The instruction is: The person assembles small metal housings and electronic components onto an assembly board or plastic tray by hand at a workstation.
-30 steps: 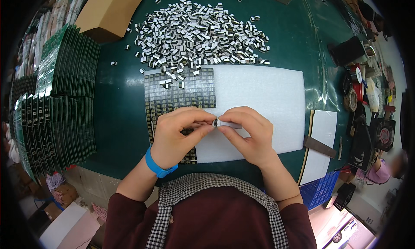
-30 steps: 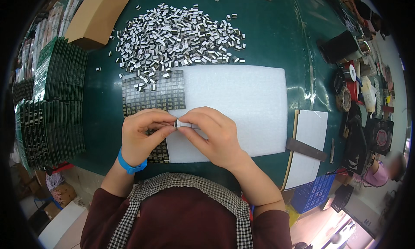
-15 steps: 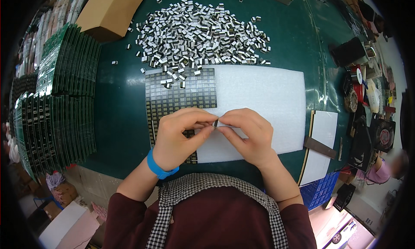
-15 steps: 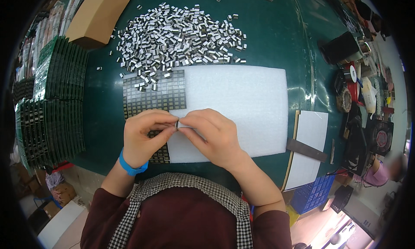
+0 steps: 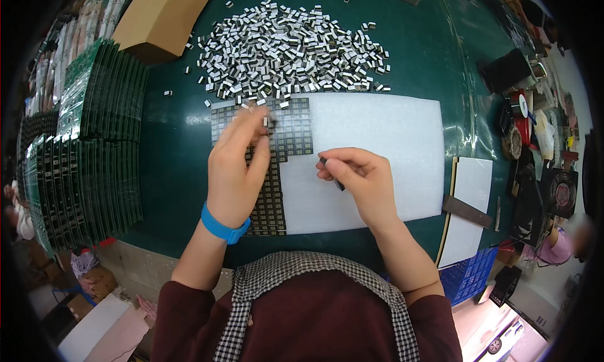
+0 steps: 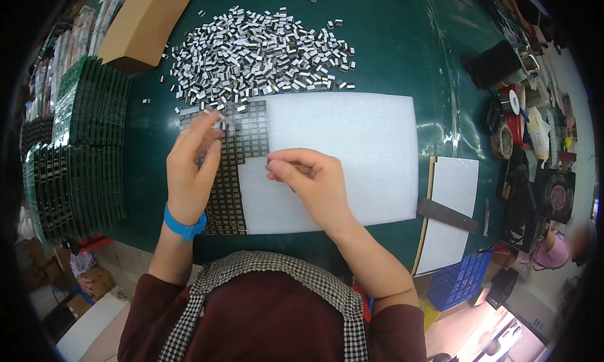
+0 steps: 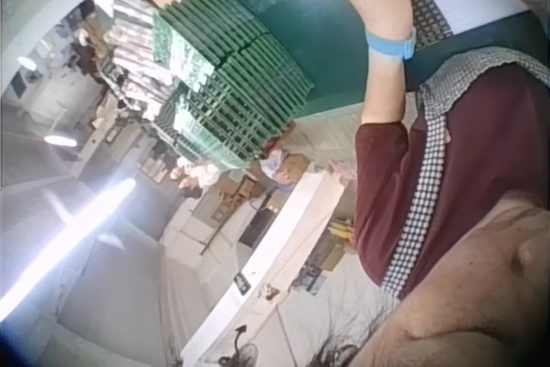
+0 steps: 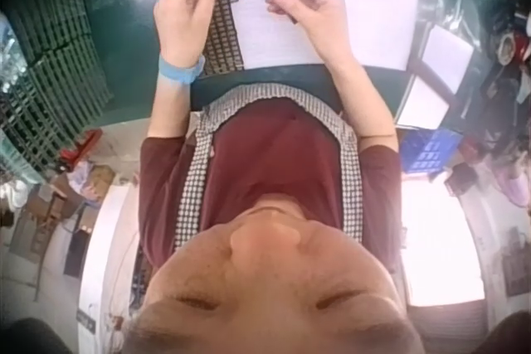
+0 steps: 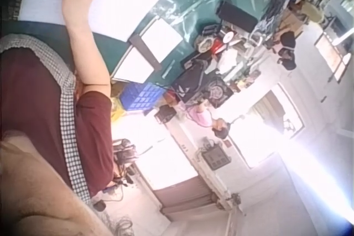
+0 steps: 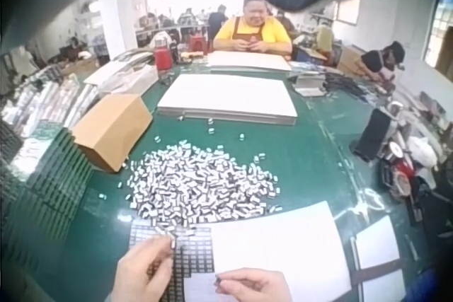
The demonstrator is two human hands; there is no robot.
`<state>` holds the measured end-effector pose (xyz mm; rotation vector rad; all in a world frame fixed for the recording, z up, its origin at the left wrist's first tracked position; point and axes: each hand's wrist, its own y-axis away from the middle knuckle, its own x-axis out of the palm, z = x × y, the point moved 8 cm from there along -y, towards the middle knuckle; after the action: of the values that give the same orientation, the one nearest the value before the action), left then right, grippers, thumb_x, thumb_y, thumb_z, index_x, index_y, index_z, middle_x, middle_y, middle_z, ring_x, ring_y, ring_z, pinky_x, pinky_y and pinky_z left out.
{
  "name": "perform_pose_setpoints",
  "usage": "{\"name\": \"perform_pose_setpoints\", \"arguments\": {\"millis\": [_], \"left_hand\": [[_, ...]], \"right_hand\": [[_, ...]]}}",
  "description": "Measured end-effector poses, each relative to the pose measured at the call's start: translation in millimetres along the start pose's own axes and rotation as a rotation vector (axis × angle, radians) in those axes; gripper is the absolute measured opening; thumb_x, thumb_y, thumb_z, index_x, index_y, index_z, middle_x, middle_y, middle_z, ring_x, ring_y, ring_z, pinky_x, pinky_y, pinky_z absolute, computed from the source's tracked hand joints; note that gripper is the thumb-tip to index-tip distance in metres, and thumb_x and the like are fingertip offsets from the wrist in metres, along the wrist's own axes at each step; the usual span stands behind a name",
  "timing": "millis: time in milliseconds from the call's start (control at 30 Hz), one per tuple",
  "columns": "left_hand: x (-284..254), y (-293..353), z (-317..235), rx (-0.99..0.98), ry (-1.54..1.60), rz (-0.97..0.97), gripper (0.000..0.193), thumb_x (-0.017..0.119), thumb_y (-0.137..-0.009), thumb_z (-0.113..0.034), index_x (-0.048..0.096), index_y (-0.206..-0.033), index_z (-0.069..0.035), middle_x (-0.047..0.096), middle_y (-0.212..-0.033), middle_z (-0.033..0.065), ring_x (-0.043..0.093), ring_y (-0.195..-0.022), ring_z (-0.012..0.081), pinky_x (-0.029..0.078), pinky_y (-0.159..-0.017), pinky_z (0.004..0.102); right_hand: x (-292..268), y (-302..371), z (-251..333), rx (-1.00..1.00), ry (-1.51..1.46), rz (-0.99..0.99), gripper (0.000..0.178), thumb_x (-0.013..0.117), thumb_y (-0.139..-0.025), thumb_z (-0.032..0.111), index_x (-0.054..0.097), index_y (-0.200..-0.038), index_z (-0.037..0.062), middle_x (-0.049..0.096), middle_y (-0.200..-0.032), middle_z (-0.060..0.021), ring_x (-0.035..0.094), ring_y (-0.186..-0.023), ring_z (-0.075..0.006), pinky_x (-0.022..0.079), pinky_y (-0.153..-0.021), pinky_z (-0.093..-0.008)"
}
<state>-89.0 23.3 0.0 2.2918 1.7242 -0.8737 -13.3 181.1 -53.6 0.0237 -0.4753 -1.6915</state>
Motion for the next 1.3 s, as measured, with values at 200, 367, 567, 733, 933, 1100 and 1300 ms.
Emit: {"name": "perform_pose_setpoints", "arguments": {"millis": [200, 367, 567, 733, 933, 1100, 1300], "left_hand": [[34.2, 24.3, -18.7, 0.265, -0.561, 0.292, 0.030, 0.058, -0.072, 0.002, 0.058, -0.101, 0.003, 0.055, -0.101, 0.0146, 0.054, -0.095, 0.0292, 0.048, -0.079, 0.0331], [63.8, 47.6, -23.0, 0.496, -1.038, 0.175, 0.025, 0.058, -0.070, 0.000, 0.059, -0.093, 0.007, 0.058, -0.096, 0.0149, 0.058, -0.090, 0.0262, 0.052, -0.070, 0.0290], [46.4, 44.0, -29.8, 0.687, -0.817, 0.241, 0.021, 0.059, -0.070, 0.000, 0.061, -0.090, 0.007, 0.062, -0.091, 0.0161, 0.062, -0.084, 0.0257, 0.053, -0.066, 0.0260], [20.0, 21.7, 19.7, -0.359, 0.495, 0.244, 0.016, 0.063, -0.080, -0.001, 0.063, -0.095, 0.005, 0.066, -0.088, 0.0140, 0.065, -0.077, 0.0192, 0.052, -0.071, 0.0261], [47.2, 39.8, 32.3, -0.673, 0.963, 0.309, 0.016, 0.064, -0.082, -0.002, 0.065, -0.097, 0.004, 0.067, -0.090, 0.0122, 0.065, -0.081, 0.0172, 0.052, -0.074, 0.0258], [51.2, 40.8, 32.7, -0.674, 0.975, 0.329, 0.016, 0.064, -0.082, -0.002, 0.065, -0.097, 0.004, 0.067, -0.090, 0.0122, 0.065, -0.080, 0.0164, 0.052, -0.074, 0.0257], [48.3, 38.5, 27.3, -0.605, 0.888, 0.342, 0.017, 0.064, -0.082, -0.002, 0.064, -0.098, 0.004, 0.067, -0.090, 0.0126, 0.065, -0.081, 0.0159, 0.052, -0.075, 0.0248]], "right_hand": [[-2.5, -4.3, -5.7, 0.077, -0.130, 0.056, 0.024, 0.058, -0.085, 0.006, 0.060, -0.106, -0.0057, 0.065, -0.096, -0.0142, 0.063, -0.085, -0.0168, 0.050, -0.076, -0.0267], [-4.2, -5.1, -5.2, 0.095, -0.183, 0.057, 0.024, 0.061, -0.084, 0.006, 0.060, -0.105, -0.0052, 0.065, -0.096, -0.0131, 0.062, -0.085, -0.0163, 0.049, -0.078, -0.0264], [-6.8, -1.3, 6.9, -0.114, 0.155, -0.033, 0.024, 0.065, -0.079, 0.000, 0.062, -0.102, -0.0034, 0.064, -0.097, -0.0099, 0.061, -0.087, -0.0156, 0.049, -0.078, -0.0251], [6.5, 9.0, 29.1, -0.392, 0.487, -0.029, 0.022, 0.068, -0.074, -0.002, 0.064, -0.095, -0.0010, 0.063, -0.092, -0.0070, 0.060, -0.083, -0.0148, 0.049, -0.073, -0.0234], [18.0, 18.5, 44.7, -0.609, 0.606, -0.035, 0.020, 0.068, -0.071, -0.003, 0.065, -0.090, 0.0022, 0.062, -0.089, -0.0092, 0.062, -0.079, -0.0197, 0.052, -0.066, -0.0278], [18.2, 17.4, 43.7, -0.625, 0.595, -0.023, 0.019, 0.068, -0.071, -0.004, 0.064, -0.088, 0.0018, 0.062, -0.088, -0.0092, 0.062, -0.078, -0.0202, 0.052, -0.066, -0.0280], [18.5, 18.4, 43.5, -0.631, 0.593, -0.023, 0.020, 0.068, -0.070, -0.003, 0.064, -0.088, 0.0027, 0.062, -0.087, -0.0086, 0.062, -0.077, -0.0213, 0.051, -0.064, -0.0288]]}}
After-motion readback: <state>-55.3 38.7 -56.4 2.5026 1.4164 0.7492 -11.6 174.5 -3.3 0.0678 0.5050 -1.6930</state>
